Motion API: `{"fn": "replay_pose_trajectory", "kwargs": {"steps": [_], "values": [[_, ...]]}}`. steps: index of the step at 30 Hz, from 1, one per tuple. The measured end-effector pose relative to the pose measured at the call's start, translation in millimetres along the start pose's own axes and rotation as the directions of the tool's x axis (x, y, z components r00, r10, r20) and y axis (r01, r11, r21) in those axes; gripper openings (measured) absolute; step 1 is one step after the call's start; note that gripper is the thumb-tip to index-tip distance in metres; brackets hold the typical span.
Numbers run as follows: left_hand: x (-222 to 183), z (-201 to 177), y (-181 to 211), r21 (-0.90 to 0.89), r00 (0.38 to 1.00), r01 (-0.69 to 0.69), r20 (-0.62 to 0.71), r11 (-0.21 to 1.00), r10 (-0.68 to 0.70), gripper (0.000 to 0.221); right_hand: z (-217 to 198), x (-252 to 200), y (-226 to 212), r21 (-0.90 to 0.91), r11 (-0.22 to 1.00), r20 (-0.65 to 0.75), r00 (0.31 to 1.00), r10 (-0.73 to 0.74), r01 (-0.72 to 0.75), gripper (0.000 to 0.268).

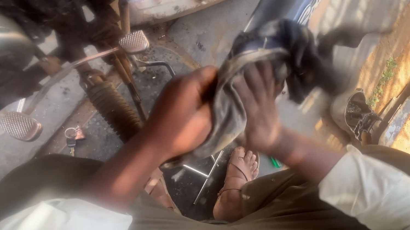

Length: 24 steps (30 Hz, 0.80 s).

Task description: Using a screwdriver and cloth to clean and adjust motorcycle chain and body panels.

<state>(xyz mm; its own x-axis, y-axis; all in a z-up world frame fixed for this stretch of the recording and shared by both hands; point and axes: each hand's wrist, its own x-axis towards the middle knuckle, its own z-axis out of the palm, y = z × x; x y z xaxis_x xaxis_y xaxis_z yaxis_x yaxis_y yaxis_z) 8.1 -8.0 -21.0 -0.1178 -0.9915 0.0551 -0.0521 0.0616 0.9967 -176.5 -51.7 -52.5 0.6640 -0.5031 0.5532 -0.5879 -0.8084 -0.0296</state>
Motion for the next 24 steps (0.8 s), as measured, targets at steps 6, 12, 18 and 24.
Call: {"fn": "replay_pose_trajectory", "kwargs": {"steps": [6,12,18,24], "values": [[-12,0,38,0.292,0.994,0.1,0.002,0.951,-0.105,0.021,105,-72,86,0.137,0.977,-0.082,0.985,-0.151,0.161,0.06],[-10,-2,7,0.023,0.997,0.055,-0.047,0.998,-0.054,0.022,71,1,112,0.245,0.926,-0.204,0.949,-0.239,0.286,0.042],[-11,6,22,0.116,0.974,0.225,0.003,0.967,-0.227,0.015,28,52,155,0.366,0.924,-0.15,0.987,-0.058,0.11,0.042],[-2,9,8,-0.332,1.0,0.006,-0.003,0.943,-0.008,0.022,-1,8,20,0.216,0.976,-0.014,1.0,-0.019,0.021,0.059]]}}
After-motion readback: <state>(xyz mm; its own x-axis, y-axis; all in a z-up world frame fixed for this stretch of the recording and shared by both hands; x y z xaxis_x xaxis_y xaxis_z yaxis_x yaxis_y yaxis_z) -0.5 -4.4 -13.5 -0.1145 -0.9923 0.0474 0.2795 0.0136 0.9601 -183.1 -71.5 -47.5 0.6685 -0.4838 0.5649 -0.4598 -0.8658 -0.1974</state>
